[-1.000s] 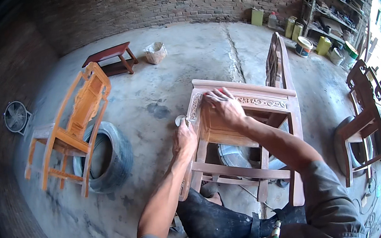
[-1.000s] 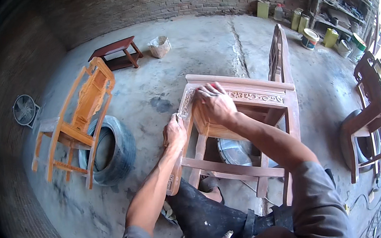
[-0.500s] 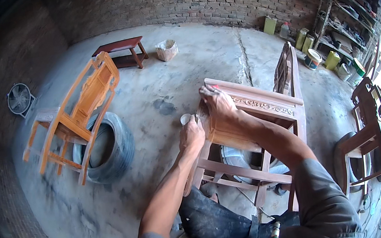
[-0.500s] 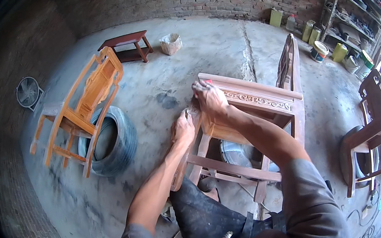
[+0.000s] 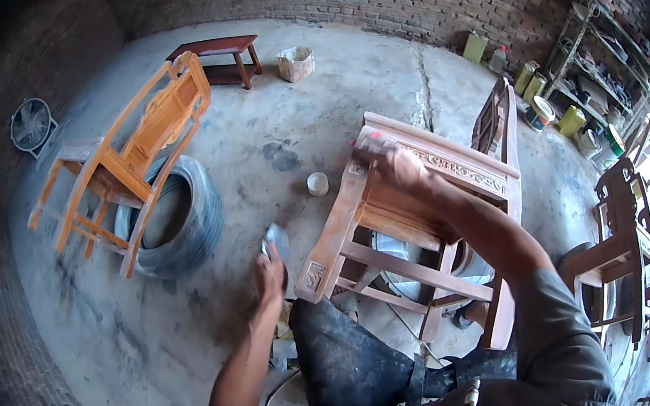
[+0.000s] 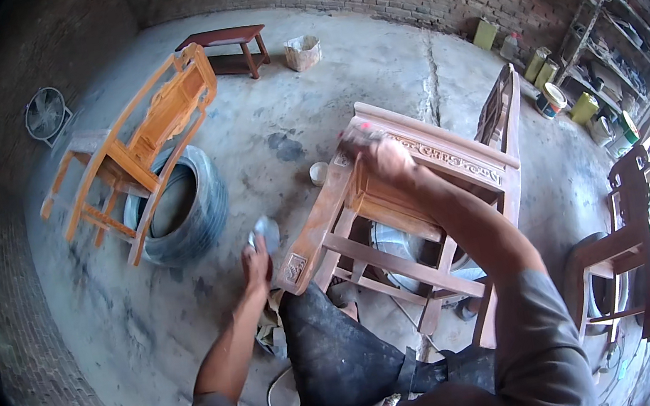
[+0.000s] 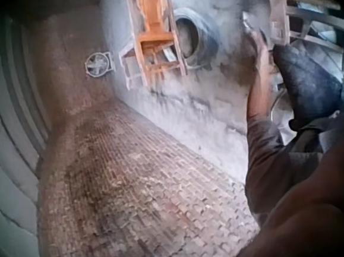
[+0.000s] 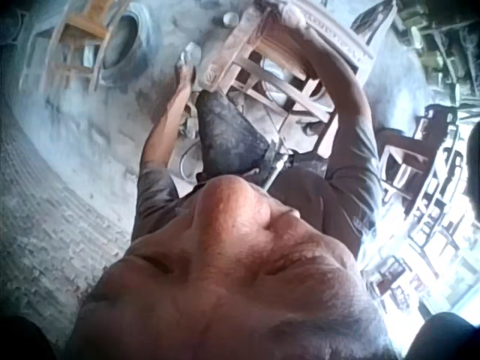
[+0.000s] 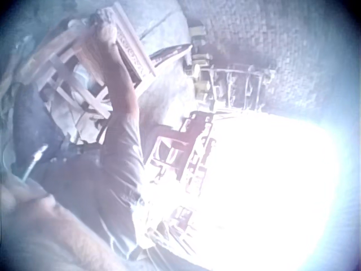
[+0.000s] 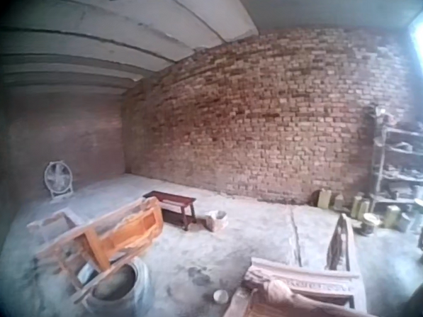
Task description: The person sits on the floor and sands a wooden chair frame using sandpaper. They reposition the chair and continue sanding various parts of the frame.
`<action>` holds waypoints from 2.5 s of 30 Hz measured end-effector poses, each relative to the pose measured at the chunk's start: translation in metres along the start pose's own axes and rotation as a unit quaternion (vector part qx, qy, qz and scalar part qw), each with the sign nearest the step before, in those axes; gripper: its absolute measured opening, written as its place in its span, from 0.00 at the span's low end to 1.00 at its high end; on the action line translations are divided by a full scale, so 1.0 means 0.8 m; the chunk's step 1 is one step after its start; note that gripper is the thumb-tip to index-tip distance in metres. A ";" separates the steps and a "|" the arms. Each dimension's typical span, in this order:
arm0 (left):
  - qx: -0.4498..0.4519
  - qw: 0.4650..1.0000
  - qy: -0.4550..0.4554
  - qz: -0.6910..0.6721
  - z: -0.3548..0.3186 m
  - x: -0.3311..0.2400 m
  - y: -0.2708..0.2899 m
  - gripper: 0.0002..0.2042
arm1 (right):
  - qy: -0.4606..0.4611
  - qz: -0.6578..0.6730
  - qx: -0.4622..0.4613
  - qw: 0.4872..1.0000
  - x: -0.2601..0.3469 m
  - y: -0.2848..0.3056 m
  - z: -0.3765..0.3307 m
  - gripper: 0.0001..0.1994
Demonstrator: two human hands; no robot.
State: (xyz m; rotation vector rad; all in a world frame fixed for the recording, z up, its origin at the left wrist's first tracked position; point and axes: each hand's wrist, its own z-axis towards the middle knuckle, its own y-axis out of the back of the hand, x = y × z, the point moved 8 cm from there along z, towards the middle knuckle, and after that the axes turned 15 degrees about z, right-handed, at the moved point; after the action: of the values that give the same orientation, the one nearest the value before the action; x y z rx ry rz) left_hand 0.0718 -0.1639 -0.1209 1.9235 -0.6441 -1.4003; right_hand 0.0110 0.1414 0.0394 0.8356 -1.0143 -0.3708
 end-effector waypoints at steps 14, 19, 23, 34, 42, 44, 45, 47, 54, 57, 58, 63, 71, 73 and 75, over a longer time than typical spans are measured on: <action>-0.075 0.947 -0.258 0.176 -0.127 -0.011 -0.022 0.05 | 0.181 0.042 0.047 0.981 0.120 -0.075 -0.080 0.26; -0.072 0.949 -0.260 0.162 -0.122 -0.011 -0.036 0.06 | 0.096 -0.142 -0.042 0.984 0.073 -0.017 -0.032 0.31; -0.092 0.955 -0.242 0.143 -0.118 0.003 -0.031 0.07 | 0.137 0.009 0.025 0.990 0.153 -0.090 -0.084 0.34; -0.032 0.962 -0.225 0.150 -0.122 -0.021 -0.025 0.09 | 0.216 -0.056 0.101 0.970 0.197 -0.116 -0.106 0.29; -0.036 0.950 -0.253 0.179 -0.114 -0.012 -0.033 0.10 | 0.176 -0.047 0.128 0.975 0.226 -0.147 -0.121 0.34; -0.024 0.953 -0.234 0.191 -0.112 0.011 -0.038 0.11 | 0.197 -0.037 0.129 0.971 0.220 -0.130 -0.107 0.34; -0.029 0.958 -0.225 0.177 -0.108 0.006 -0.044 0.11 | 0.188 -0.040 0.119 0.974 0.207 -0.117 -0.098 0.34; -0.017 0.961 -0.220 0.164 -0.112 -0.010 -0.037 0.12 | 0.190 -0.071 0.122 0.971 0.211 -0.129 -0.103 0.32; -0.034 0.961 -0.206 0.183 -0.110 0.010 -0.036 0.12 | 0.199 0.037 0.123 0.972 0.162 -0.103 -0.089 0.28; -0.017 0.955 -0.213 0.205 -0.111 0.011 -0.033 0.12 | 0.143 -0.240 0.019 0.960 0.090 -0.058 -0.053 0.32; -0.023 0.950 -0.228 0.210 -0.108 0.003 -0.033 0.12 | 0.100 -0.258 0.010 0.961 0.088 -0.059 -0.045 0.33; 0.001 0.963 -0.197 0.186 -0.105 0.007 -0.035 0.10 | 0.198 -0.088 0.119 0.969 0.210 -0.132 -0.117 0.32; -0.044 0.971 -0.204 0.119 -0.112 0.008 -0.027 0.09 | 0.160 -0.133 0.017 0.978 0.120 -0.088 -0.092 0.31; -0.039 0.970 -0.209 0.117 -0.110 0.011 -0.030 0.08 | 0.173 -0.125 0.098 0.972 0.127 -0.105 -0.109 0.29; -0.040 0.972 -0.206 0.103 -0.104 0.013 -0.030 0.09 | 0.175 -0.163 -0.029 0.970 0.096 -0.057 -0.066 0.28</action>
State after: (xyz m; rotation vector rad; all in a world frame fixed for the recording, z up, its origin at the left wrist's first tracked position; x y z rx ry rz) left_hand 0.1545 -0.1369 -0.1280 1.4643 -0.9361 -1.6731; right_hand 0.0991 0.0871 0.0368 0.9765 -0.5342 -0.5086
